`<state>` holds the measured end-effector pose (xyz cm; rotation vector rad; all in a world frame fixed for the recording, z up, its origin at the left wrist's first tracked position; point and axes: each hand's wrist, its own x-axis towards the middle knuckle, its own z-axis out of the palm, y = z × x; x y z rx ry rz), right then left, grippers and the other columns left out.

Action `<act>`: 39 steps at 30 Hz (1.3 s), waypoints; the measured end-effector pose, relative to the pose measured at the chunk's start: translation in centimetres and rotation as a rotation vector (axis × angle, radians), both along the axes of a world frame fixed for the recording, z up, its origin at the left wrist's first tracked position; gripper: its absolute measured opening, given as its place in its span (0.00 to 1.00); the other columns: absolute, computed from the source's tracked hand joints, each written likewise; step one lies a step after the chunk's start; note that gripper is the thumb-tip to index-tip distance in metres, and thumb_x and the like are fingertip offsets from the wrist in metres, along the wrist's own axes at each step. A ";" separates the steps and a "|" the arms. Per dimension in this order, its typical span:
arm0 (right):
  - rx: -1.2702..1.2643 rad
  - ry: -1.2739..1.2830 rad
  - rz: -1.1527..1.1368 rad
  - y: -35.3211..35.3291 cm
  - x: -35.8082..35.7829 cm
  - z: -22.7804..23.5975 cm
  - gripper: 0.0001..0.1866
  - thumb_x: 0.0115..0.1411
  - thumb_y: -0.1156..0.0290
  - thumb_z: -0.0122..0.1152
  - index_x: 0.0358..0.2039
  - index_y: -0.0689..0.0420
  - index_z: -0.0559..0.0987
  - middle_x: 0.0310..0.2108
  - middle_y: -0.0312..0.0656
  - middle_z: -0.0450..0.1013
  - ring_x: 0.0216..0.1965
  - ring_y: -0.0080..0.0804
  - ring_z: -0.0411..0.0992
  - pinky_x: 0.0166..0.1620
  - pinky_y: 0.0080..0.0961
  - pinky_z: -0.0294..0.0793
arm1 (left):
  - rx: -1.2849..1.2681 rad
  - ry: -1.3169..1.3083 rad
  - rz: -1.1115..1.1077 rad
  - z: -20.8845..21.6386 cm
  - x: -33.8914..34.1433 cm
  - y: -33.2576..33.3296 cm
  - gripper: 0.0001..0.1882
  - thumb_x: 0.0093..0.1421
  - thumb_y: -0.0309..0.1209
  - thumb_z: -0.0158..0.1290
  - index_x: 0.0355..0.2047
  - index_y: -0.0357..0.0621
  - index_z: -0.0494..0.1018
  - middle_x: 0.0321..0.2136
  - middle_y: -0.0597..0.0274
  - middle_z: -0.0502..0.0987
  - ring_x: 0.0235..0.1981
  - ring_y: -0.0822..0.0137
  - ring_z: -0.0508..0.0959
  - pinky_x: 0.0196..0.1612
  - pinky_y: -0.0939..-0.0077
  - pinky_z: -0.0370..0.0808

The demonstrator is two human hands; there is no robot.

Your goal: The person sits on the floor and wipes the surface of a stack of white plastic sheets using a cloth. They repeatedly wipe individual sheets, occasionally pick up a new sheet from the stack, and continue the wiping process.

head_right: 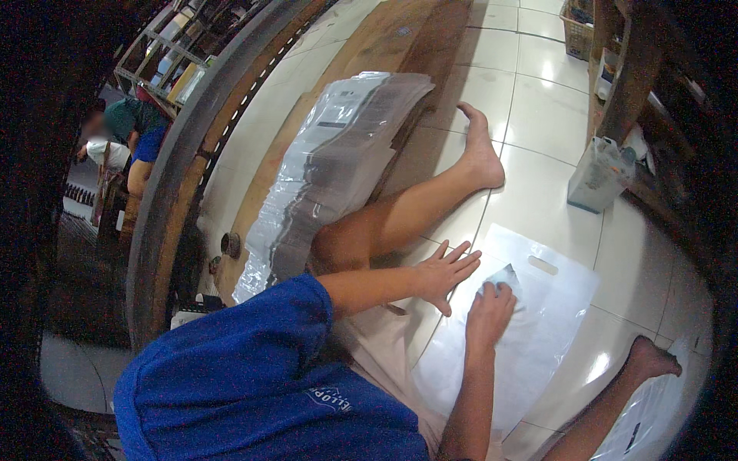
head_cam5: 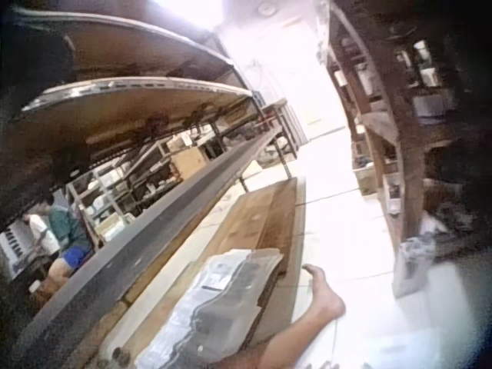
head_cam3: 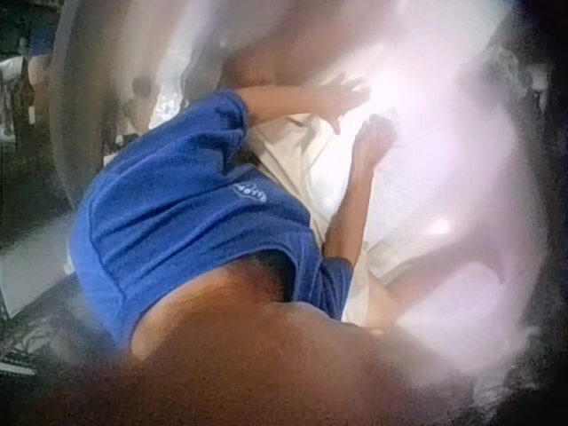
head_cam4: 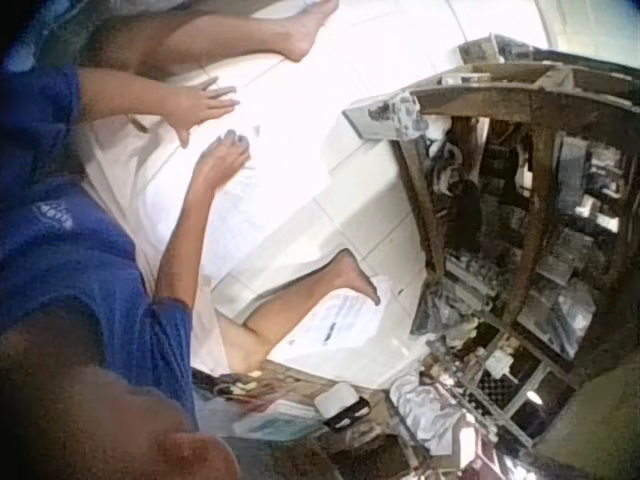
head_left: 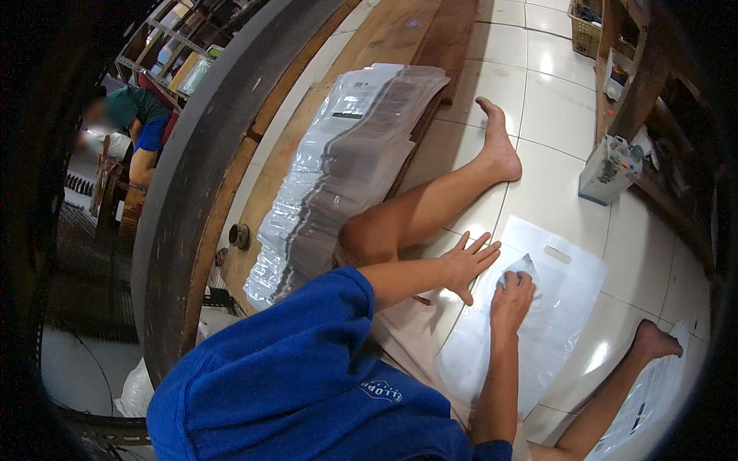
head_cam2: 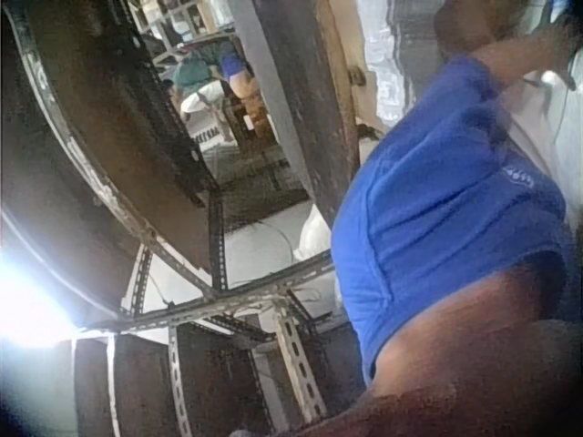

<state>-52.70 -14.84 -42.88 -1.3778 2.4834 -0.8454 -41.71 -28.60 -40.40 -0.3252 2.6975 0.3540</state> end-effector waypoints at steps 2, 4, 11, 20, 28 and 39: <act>-0.072 0.022 -0.049 -0.1 0.4 0.0 0.14 0.47 0.78 0.62 0.37 0.61 0.75 0.45 0.52 0.66 0.47 0.50 0.63 0.50 0.41 0.64 | -0.003 0.015 -0.006 -0.1 0.0 0.0 0.65 0.33 0.58 0.64 0.63 0.34 0.43 0.66 0.50 0.40 0.67 0.47 0.36 0.62 0.37 0.42; -0.127 0.041 -0.057 0.7 -0.4 -0.7 0.12 0.48 0.78 0.62 0.36 0.62 0.75 0.45 0.52 0.66 0.47 0.50 0.63 0.50 0.41 0.64 | -0.003 0.018 0.002 -0.1 0.1 0.3 0.65 0.33 0.58 0.64 0.63 0.34 0.43 0.66 0.50 0.40 0.67 0.47 0.36 0.62 0.38 0.42; -0.143 0.136 -0.326 8.2 -12.3 -5.7 0.11 0.55 0.73 0.55 0.38 0.64 0.76 0.37 0.52 0.70 0.43 0.49 0.66 0.50 0.41 0.64 | -0.019 0.008 -0.022 0.7 0.0 0.4 0.65 0.35 0.57 0.64 0.63 0.33 0.42 0.65 0.48 0.41 0.66 0.45 0.40 0.61 0.38 0.47; -0.201 0.159 -0.126 5.8 -6.9 -5.3 0.10 0.56 0.76 0.53 0.39 0.64 0.75 0.37 0.50 0.68 0.42 0.46 0.66 0.48 0.38 0.66 | -0.019 -0.007 -0.019 -0.1 -0.1 0.4 0.66 0.34 0.59 0.63 0.64 0.35 0.41 0.66 0.50 0.39 0.67 0.48 0.35 0.62 0.38 0.44; 0.000 0.234 -0.356 11.7 -13.2 -5.4 0.12 0.59 0.73 0.48 0.38 0.68 0.73 0.37 0.55 0.66 0.37 0.48 0.66 0.44 0.39 0.66 | -0.026 0.027 -0.031 0.6 -0.1 0.0 0.65 0.34 0.57 0.64 0.62 0.32 0.43 0.65 0.47 0.41 0.66 0.44 0.40 0.62 0.39 0.47; 0.073 -0.108 -0.040 6.6 -1.1 -2.1 0.03 0.55 0.76 0.52 0.28 0.62 0.73 0.37 0.51 0.68 0.43 0.50 0.65 0.50 0.42 0.64 | -0.043 -0.048 -0.019 0.2 -0.1 0.4 0.64 0.37 0.58 0.62 0.64 0.34 0.40 0.66 0.48 0.38 0.66 0.46 0.36 0.62 0.39 0.43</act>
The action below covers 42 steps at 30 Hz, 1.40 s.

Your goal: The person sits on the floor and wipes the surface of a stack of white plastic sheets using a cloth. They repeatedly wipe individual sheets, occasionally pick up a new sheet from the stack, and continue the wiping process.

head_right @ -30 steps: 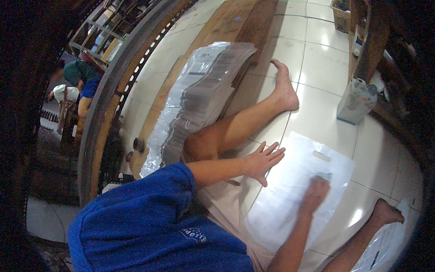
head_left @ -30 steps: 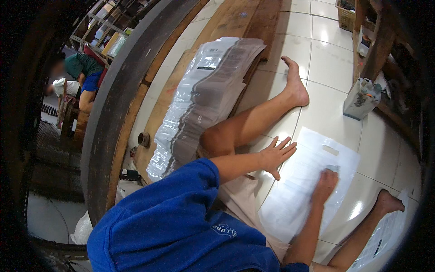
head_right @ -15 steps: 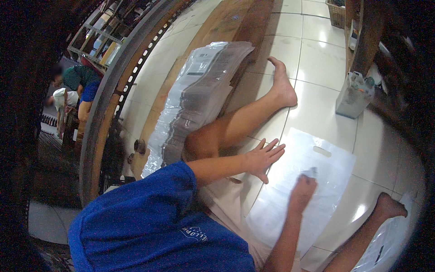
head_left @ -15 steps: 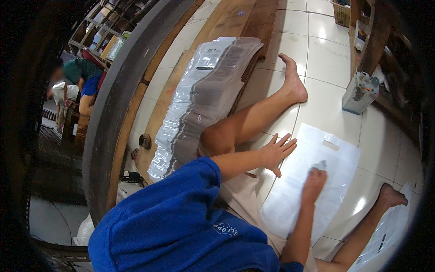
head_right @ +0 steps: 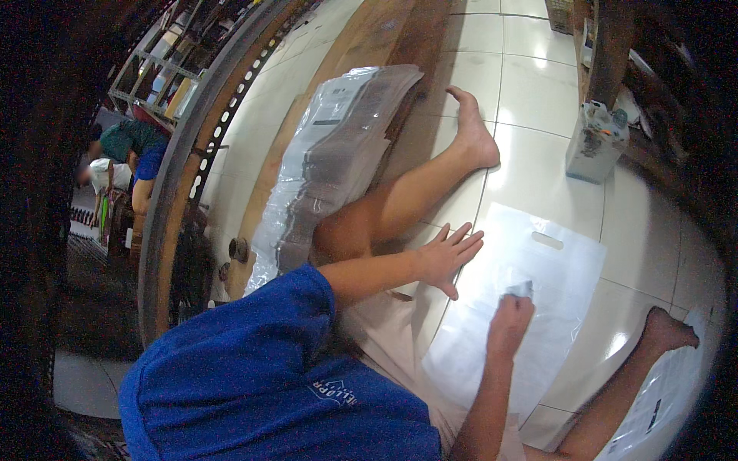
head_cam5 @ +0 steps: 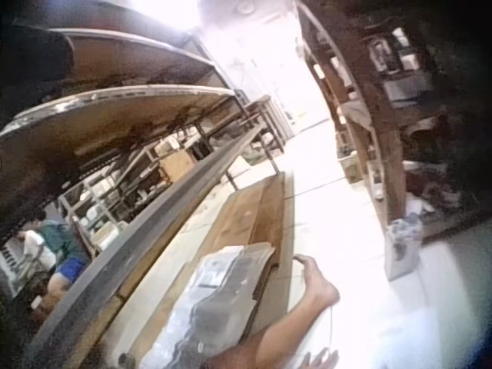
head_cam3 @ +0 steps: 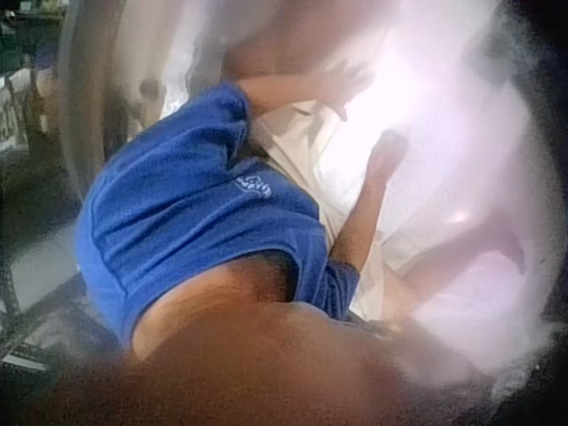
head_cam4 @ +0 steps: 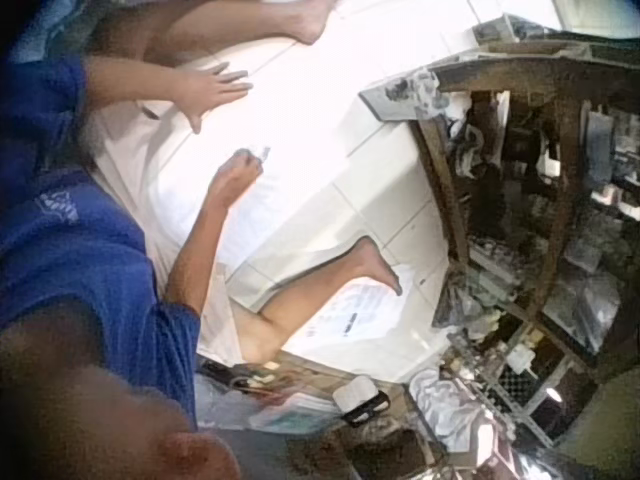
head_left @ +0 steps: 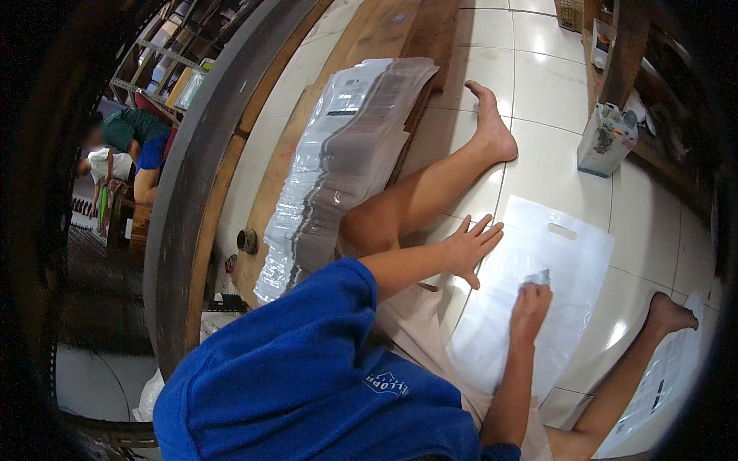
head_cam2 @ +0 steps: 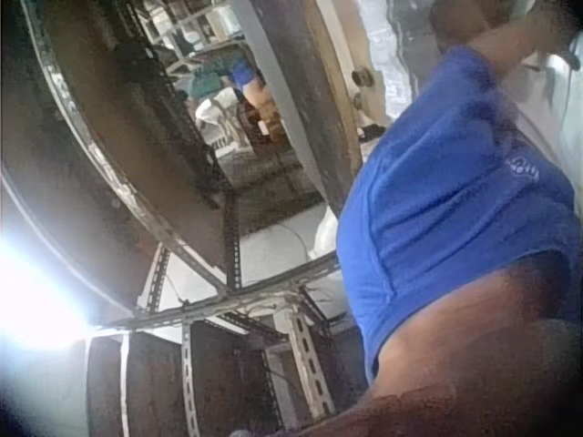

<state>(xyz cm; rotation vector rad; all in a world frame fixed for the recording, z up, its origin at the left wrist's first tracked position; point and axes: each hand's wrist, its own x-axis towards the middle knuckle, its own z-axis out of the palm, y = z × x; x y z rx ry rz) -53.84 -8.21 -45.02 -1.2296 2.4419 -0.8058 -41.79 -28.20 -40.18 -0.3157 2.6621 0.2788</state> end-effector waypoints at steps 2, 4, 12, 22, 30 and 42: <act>-0.157 0.292 -0.104 3.1 -4.0 -3.3 0.04 0.55 0.76 0.52 0.29 0.63 0.73 0.34 0.51 0.67 0.41 0.49 0.65 0.47 0.43 0.64 | 0.014 0.007 0.003 -0.1 0.2 0.3 0.64 0.36 0.58 0.62 0.63 0.33 0.40 0.66 0.48 0.39 0.66 0.46 0.37 0.62 0.39 0.44; -0.167 0.380 -0.241 6.3 -9.4 -4.9 0.06 0.55 0.75 0.53 0.31 0.64 0.74 0.32 0.51 0.67 0.39 0.49 0.65 0.44 0.43 0.64 | 0.009 0.043 -0.007 0.5 -0.3 0.1 0.64 0.35 0.56 0.63 0.63 0.32 0.42 0.65 0.46 0.40 0.66 0.44 0.39 0.62 0.39 0.46; -0.420 0.203 -0.174 3.9 -6.2 -2.4 0.07 0.53 0.75 0.55 0.32 0.64 0.74 0.33 0.52 0.68 0.40 0.48 0.65 0.48 0.41 0.64 | 0.007 0.070 -0.016 -0.1 0.0 0.3 0.64 0.36 0.56 0.63 0.63 0.32 0.41 0.65 0.46 0.40 0.66 0.44 0.39 0.62 0.40 0.46; 0.072 0.206 -0.424 10.8 -13.0 -0.7 0.08 0.53 0.77 0.56 0.33 0.67 0.74 0.32 0.52 0.66 0.37 0.48 0.65 0.45 0.38 0.64 | -0.034 0.072 -0.018 0.1 0.4 0.3 0.64 0.35 0.57 0.63 0.62 0.32 0.43 0.65 0.46 0.42 0.66 0.44 0.40 0.60 0.39 0.51; 0.051 -0.276 -0.084 1.2 4.2 -0.6 0.08 0.58 0.78 0.47 0.37 0.67 0.72 0.41 0.57 0.66 0.44 0.50 0.64 0.50 0.38 0.63 | -0.041 0.012 -0.006 0.0 0.5 0.4 0.65 0.36 0.61 0.61 0.64 0.34 0.41 0.66 0.51 0.39 0.66 0.47 0.37 0.62 0.40 0.45; -0.049 0.130 -0.373 12.0 -8.5 0.0 0.07 0.50 0.80 0.57 0.31 0.65 0.74 0.32 0.51 0.67 0.36 0.48 0.66 0.43 0.38 0.66 | 0.004 0.079 0.020 1.6 0.1 1.0 0.63 0.35 0.54 0.64 0.62 0.32 0.43 0.65 0.44 0.42 0.66 0.44 0.41 0.62 0.41 0.49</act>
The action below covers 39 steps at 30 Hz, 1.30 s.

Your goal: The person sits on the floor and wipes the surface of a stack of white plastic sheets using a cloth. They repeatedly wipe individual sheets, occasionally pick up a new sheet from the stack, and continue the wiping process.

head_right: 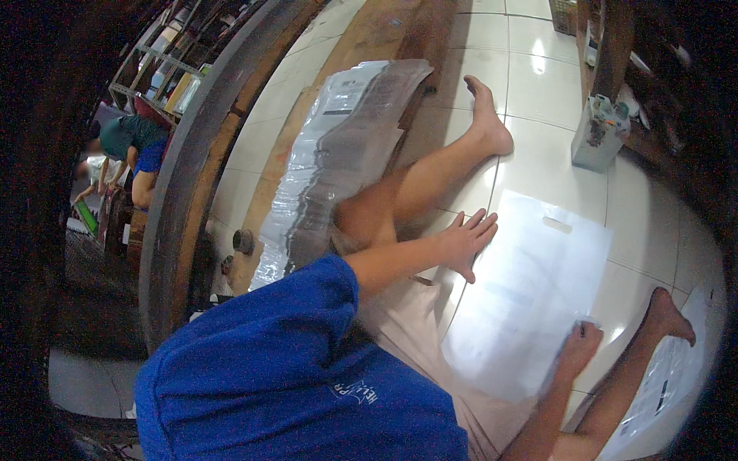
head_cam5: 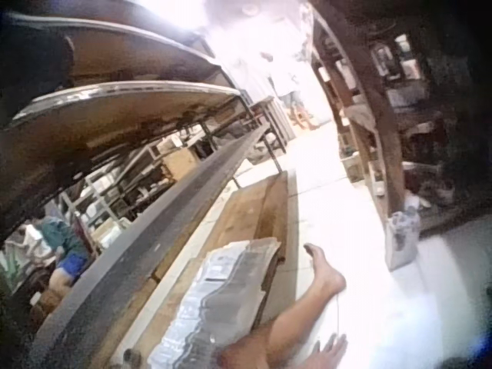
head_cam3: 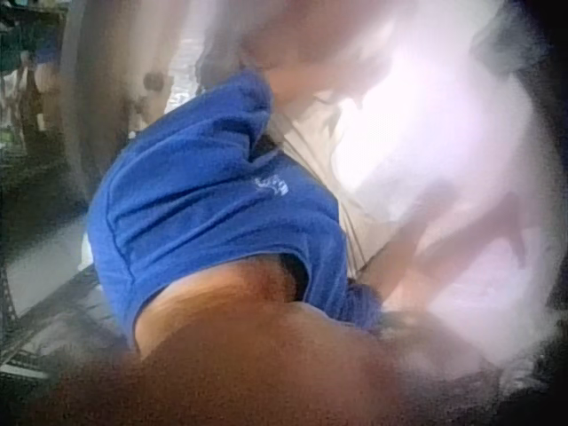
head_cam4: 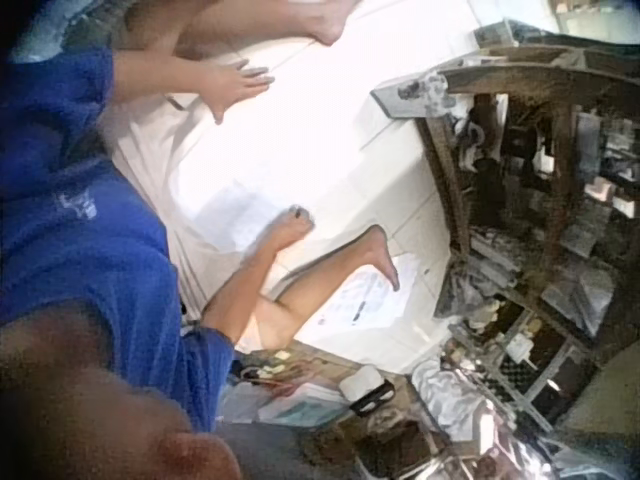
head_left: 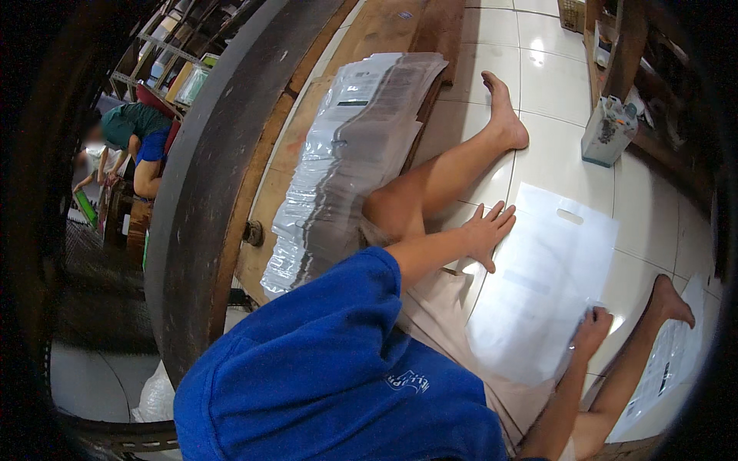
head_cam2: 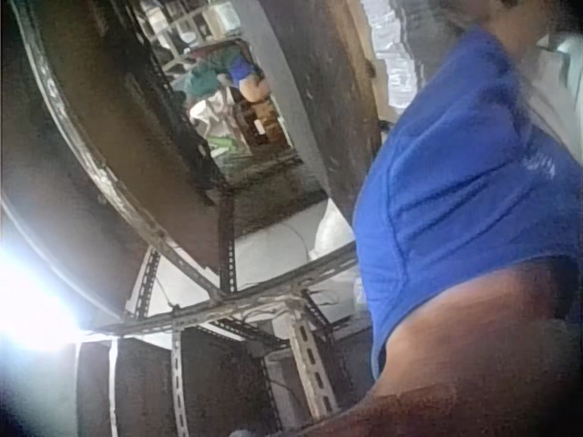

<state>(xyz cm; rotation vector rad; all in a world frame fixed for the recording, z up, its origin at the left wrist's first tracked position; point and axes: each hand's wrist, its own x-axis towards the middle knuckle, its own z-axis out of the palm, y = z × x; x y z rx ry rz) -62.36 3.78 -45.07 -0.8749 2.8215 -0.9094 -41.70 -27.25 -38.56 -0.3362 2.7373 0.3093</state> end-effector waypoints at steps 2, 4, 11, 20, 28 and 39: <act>-0.191 0.077 0.157 -3.6 4.4 0.5 0.07 0.48 0.82 0.57 0.30 0.65 0.73 0.31 0.50 0.67 0.35 0.45 0.65 0.41 0.35 0.66 | 0.018 0.060 -0.002 -0.1 0.3 0.6 0.63 0.35 0.54 0.65 0.62 0.31 0.44 0.64 0.42 0.42 0.66 0.45 0.42 0.62 0.42 0.48; -0.187 0.015 0.278 -8.4 9.5 1.5 0.09 0.47 0.82 0.58 0.31 0.65 0.73 0.32 0.50 0.67 0.36 0.47 0.65 0.42 0.36 0.65 | 0.034 0.173 -0.048 -1.5 0.8 1.0 0.62 0.34 0.54 0.65 0.61 0.30 0.45 0.64 0.40 0.44 0.66 0.45 0.42 0.63 0.44 0.48; -0.078 -0.174 0.293 -13.6 11.6 -2.7 0.05 0.52 0.78 0.53 0.31 0.64 0.73 0.34 0.54 0.65 0.39 0.51 0.64 0.44 0.42 0.64 | 0.043 0.129 -0.152 -2.7 2.4 2.5 0.66 0.32 0.60 0.62 0.61 0.29 0.44 0.64 0.43 0.45 0.66 0.49 0.44 0.65 0.51 0.44; 0.059 -0.016 -0.068 -3.8 -1.9 -0.6 0.08 0.53 0.78 0.56 0.35 0.65 0.74 0.34 0.52 0.66 0.37 0.47 0.66 0.43 0.38 0.66 | 0.032 0.080 -0.157 -2.2 2.2 2.6 0.66 0.33 0.61 0.62 0.62 0.30 0.43 0.65 0.44 0.41 0.67 0.52 0.41 0.65 0.52 0.42; -0.054 -0.197 0.392 -9.1 17.0 -0.8 0.05 0.51 0.75 0.55 0.25 0.63 0.70 0.29 0.52 0.63 0.35 0.49 0.63 0.40 0.40 0.65 | -0.009 0.061 -0.156 -2.2 2.2 2.4 0.67 0.32 0.62 0.62 0.62 0.29 0.44 0.64 0.43 0.43 0.67 0.51 0.41 0.65 0.52 0.43; -0.157 -0.086 0.164 -0.6 4.2 0.2 0.07 0.48 0.81 0.56 0.30 0.64 0.72 0.31 0.49 0.66 0.35 0.46 0.65 0.42 0.37 0.65 | -0.045 0.104 -0.147 -2.2 2.4 2.7 0.67 0.32 0.63 0.61 0.62 0.29 0.45 0.65 0.45 0.43 0.67 0.51 0.40 0.64 0.50 0.44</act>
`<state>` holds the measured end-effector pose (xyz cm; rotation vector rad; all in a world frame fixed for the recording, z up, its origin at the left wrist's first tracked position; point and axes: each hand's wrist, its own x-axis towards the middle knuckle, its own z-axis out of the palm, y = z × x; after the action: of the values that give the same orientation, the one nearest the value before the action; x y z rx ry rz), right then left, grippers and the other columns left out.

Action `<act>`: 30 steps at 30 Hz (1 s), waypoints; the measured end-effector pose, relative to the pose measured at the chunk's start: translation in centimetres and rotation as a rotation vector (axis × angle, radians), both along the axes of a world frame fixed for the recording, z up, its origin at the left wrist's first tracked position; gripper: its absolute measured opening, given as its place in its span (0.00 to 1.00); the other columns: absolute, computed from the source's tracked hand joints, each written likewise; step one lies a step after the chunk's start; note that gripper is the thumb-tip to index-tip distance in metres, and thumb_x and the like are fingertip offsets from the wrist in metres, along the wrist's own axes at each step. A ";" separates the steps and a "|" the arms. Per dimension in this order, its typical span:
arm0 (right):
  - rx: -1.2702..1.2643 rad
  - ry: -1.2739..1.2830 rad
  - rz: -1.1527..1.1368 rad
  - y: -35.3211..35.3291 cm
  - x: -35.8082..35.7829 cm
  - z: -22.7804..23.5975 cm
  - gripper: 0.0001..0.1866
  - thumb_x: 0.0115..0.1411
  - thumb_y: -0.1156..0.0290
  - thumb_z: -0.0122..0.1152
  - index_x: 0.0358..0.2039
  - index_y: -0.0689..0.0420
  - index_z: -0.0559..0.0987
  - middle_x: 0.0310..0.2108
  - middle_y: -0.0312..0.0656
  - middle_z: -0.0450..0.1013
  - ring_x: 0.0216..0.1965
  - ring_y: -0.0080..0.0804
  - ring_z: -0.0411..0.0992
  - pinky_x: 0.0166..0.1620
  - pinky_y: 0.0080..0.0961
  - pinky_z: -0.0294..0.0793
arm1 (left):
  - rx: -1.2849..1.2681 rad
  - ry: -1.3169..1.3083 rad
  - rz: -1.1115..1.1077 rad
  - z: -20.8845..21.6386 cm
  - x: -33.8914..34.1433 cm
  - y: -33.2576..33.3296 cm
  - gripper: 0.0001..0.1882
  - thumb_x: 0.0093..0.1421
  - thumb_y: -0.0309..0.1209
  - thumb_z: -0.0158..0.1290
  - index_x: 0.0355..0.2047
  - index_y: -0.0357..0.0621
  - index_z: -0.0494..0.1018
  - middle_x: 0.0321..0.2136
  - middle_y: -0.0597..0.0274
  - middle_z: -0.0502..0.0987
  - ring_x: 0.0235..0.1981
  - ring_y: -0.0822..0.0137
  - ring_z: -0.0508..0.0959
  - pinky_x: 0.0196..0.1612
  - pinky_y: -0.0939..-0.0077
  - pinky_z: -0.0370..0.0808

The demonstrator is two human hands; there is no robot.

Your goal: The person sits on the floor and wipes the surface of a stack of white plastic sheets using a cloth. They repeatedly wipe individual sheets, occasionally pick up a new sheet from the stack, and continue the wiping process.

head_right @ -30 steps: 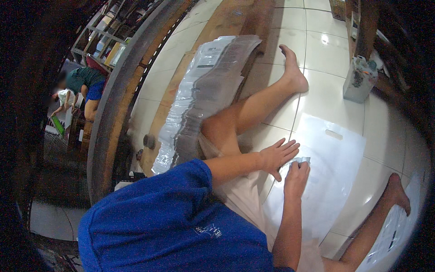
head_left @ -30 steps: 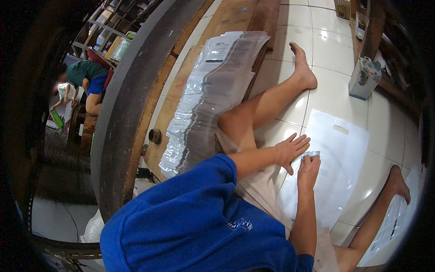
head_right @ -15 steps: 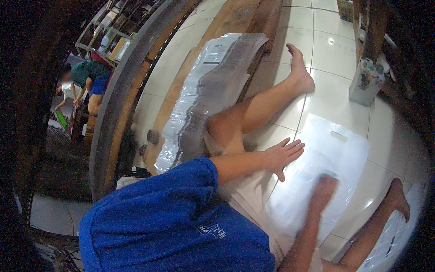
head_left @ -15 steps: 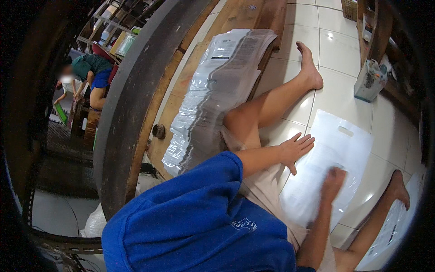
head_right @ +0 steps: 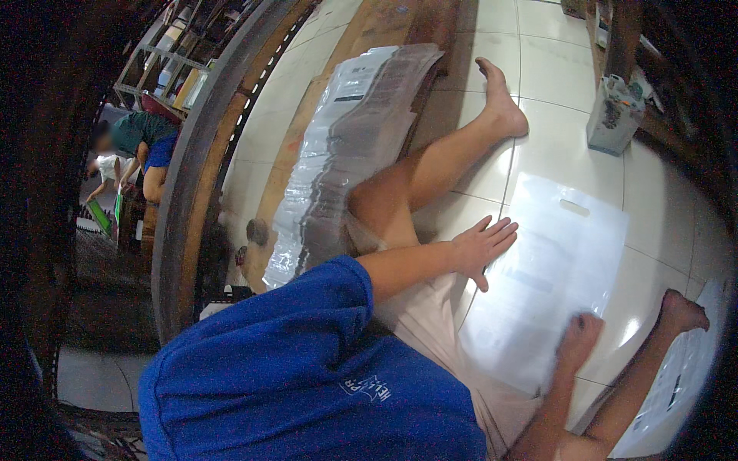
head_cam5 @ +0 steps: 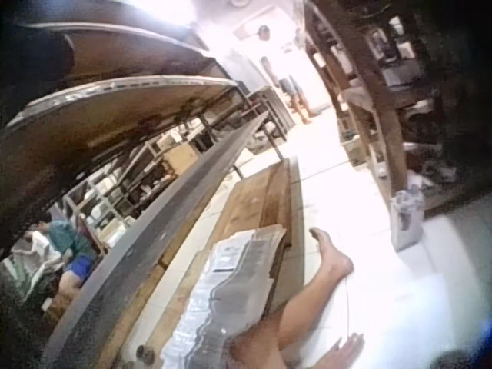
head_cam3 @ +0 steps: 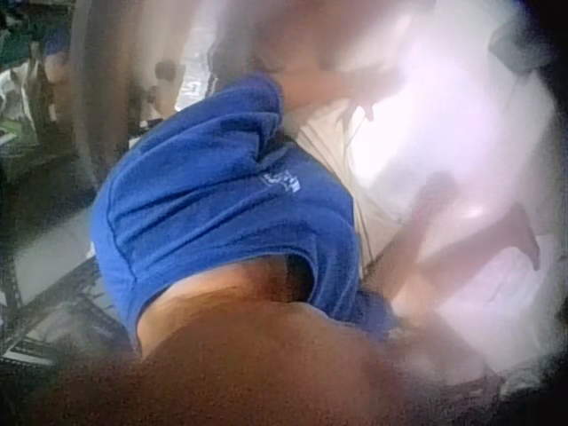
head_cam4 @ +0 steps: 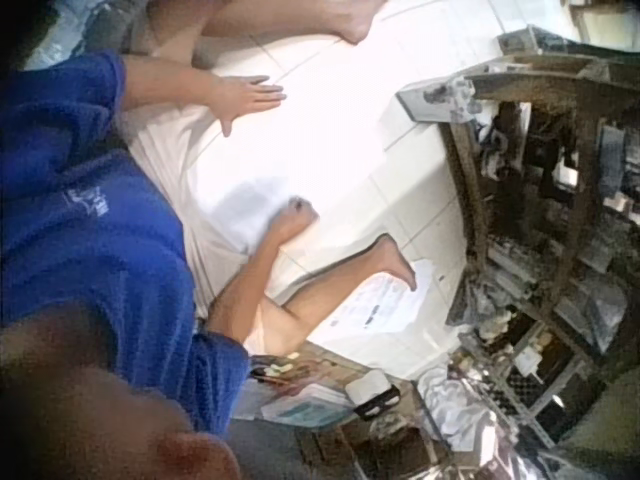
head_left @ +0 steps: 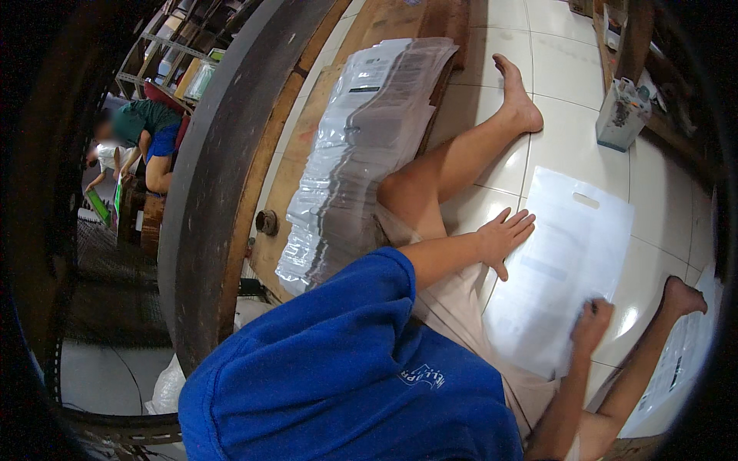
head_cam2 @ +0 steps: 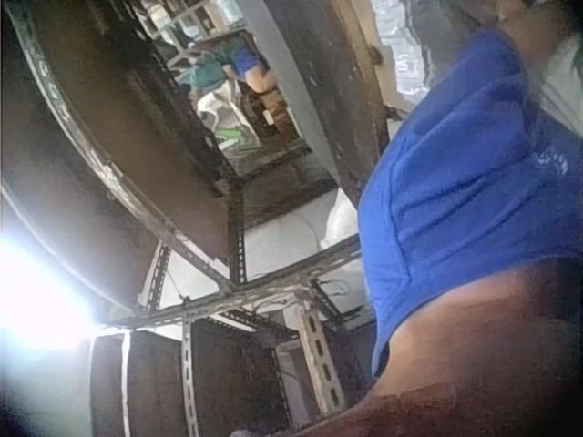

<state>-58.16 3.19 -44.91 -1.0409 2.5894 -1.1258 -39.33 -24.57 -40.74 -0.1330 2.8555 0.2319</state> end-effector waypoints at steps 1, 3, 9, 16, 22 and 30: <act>0.079 -0.013 0.066 -1.4 2.2 -0.3 0.07 0.48 0.81 0.56 0.30 0.64 0.72 0.30 0.49 0.67 0.35 0.47 0.66 0.43 0.36 0.65 | 0.011 0.014 -0.021 -0.4 -0.5 0.3 0.67 0.32 0.63 0.61 0.62 0.29 0.45 0.65 0.45 0.43 0.67 0.51 0.41 0.64 0.50 0.44; 0.036 0.058 0.334 -4.4 8.9 -2.8 0.05 0.51 0.77 0.52 0.29 0.63 0.71 0.33 0.52 0.67 0.39 0.52 0.64 0.47 0.43 0.64 | 0.014 -0.010 -0.010 0.0 -0.1 0.4 0.67 0.32 0.63 0.61 0.62 0.30 0.45 0.65 0.45 0.43 0.67 0.51 0.41 0.64 0.50 0.44; 0.260 -0.181 0.081 -1.5 6.4 -1.1 0.10 0.48 0.77 0.58 0.33 0.64 0.72 0.33 0.54 0.64 0.40 0.53 0.63 0.46 0.44 0.62 | 0.012 0.016 -0.006 -0.4 0.3 0.0 0.67 0.30 0.62 0.62 0.61 0.28 0.46 0.64 0.43 0.44 0.66 0.51 0.44 0.63 0.50 0.47; 0.337 -0.064 -0.103 3.6 -2.1 0.7 0.07 0.48 0.78 0.57 0.27 0.63 0.69 0.29 0.49 0.62 0.34 0.47 0.64 0.41 0.38 0.63 | 0.000 -0.050 -0.001 0.8 -0.3 0.4 0.64 0.33 0.58 0.63 0.60 0.28 0.47 0.64 0.41 0.44 0.66 0.49 0.43 0.64 0.50 0.45; 0.017 -0.107 0.284 -9.7 10.7 2.5 0.07 0.47 0.79 0.55 0.29 0.64 0.71 0.34 0.53 0.65 0.39 0.52 0.63 0.44 0.42 0.63 | 0.185 0.111 -0.029 0.0 0.2 1.4 0.62 0.34 0.58 0.62 0.60 0.27 0.48 0.63 0.39 0.44 0.66 0.48 0.42 0.65 0.50 0.42; 0.149 -0.007 0.030 -3.1 3.5 -2.4 0.06 0.50 0.78 0.54 0.31 0.63 0.73 0.35 0.54 0.66 0.40 0.52 0.65 0.46 0.44 0.64 | 0.067 0.036 -0.068 -0.3 1.4 1.6 0.66 0.34 0.62 0.61 0.61 0.28 0.45 0.64 0.42 0.43 0.67 0.52 0.41 0.66 0.55 0.42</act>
<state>-54.63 0.13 -47.31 -1.0374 2.5968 -0.9117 -37.94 -23.02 -41.09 -0.0181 2.8778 0.3190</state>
